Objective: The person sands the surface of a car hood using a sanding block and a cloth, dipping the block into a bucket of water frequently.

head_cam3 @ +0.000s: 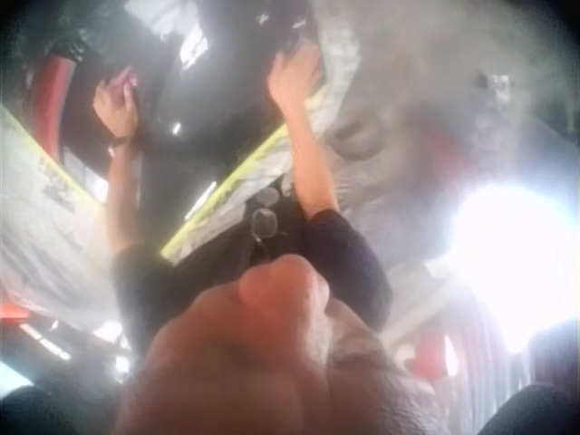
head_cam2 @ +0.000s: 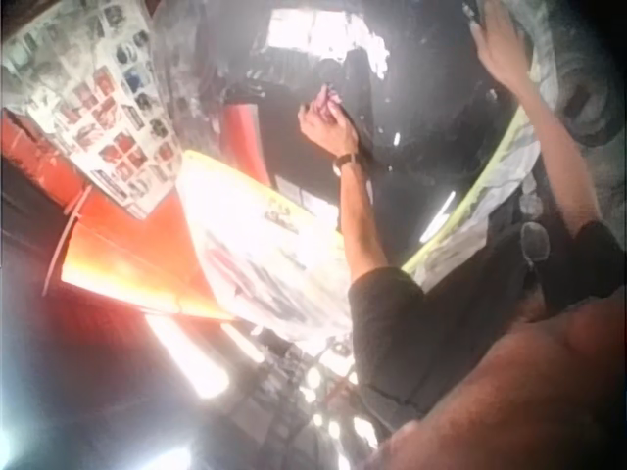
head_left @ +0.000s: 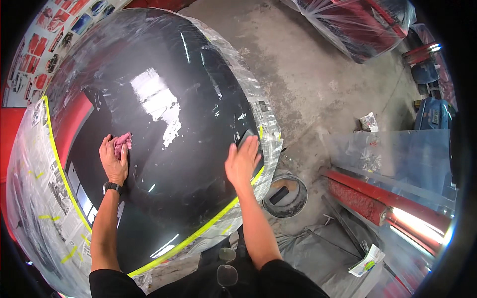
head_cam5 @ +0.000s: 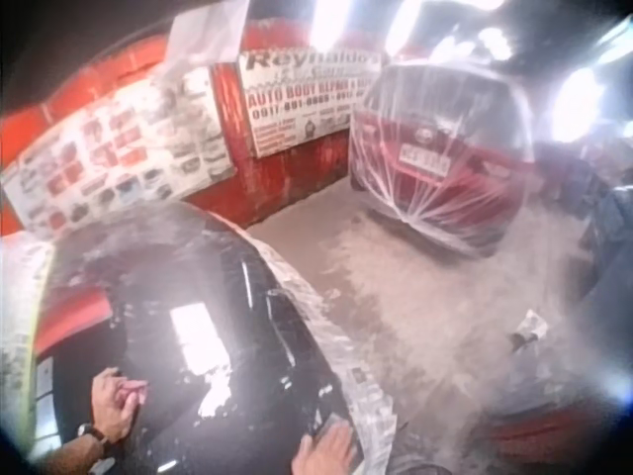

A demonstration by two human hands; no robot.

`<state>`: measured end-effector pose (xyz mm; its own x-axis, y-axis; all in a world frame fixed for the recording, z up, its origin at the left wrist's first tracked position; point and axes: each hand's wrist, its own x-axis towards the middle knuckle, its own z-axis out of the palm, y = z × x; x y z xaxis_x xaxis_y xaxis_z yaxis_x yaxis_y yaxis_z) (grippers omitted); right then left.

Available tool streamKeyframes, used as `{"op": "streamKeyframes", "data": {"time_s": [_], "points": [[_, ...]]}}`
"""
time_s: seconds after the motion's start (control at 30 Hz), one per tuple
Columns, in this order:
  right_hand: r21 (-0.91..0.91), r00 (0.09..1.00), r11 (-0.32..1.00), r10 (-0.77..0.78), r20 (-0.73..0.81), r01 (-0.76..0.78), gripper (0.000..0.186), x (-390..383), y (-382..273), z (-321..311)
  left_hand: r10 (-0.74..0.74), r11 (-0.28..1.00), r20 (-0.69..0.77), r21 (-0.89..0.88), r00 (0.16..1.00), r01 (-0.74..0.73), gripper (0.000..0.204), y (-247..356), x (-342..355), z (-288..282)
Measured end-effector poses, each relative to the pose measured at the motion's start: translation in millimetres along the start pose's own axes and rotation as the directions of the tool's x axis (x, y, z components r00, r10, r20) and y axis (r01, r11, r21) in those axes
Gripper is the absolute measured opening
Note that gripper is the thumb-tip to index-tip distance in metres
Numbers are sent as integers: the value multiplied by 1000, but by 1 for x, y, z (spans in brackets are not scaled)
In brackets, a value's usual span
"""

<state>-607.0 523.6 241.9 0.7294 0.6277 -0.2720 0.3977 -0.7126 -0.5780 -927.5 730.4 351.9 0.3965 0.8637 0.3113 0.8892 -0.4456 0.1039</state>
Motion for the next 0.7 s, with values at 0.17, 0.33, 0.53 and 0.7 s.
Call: {"op": "streamKeyframes", "data": {"time_s": [0.17, 0.33, 0.53, 0.7], "points": [[111, 977, 973, -190, -91, 200, 71, 107, -11, -6, 13, 999, -5, -50, 1000, -14, 37, 13, 7, 11], [76, 999, 997, 13, -29, -11, 70, 20, 4, -5, 5, 1000, 2, -4, 1000, -5, 37, 0, -1, 1], [109, 982, 977, -173, -76, 181, 67, 114, -8, -13, 22, 998, -14, -52, 1000, -22, 37, 9, 5, 8], [28, 998, 998, 64, -22, -63, 71, 38, 1, -3, 17, 999, -24, -39, 1000, -18, 37, -3, -2, 0]]}}
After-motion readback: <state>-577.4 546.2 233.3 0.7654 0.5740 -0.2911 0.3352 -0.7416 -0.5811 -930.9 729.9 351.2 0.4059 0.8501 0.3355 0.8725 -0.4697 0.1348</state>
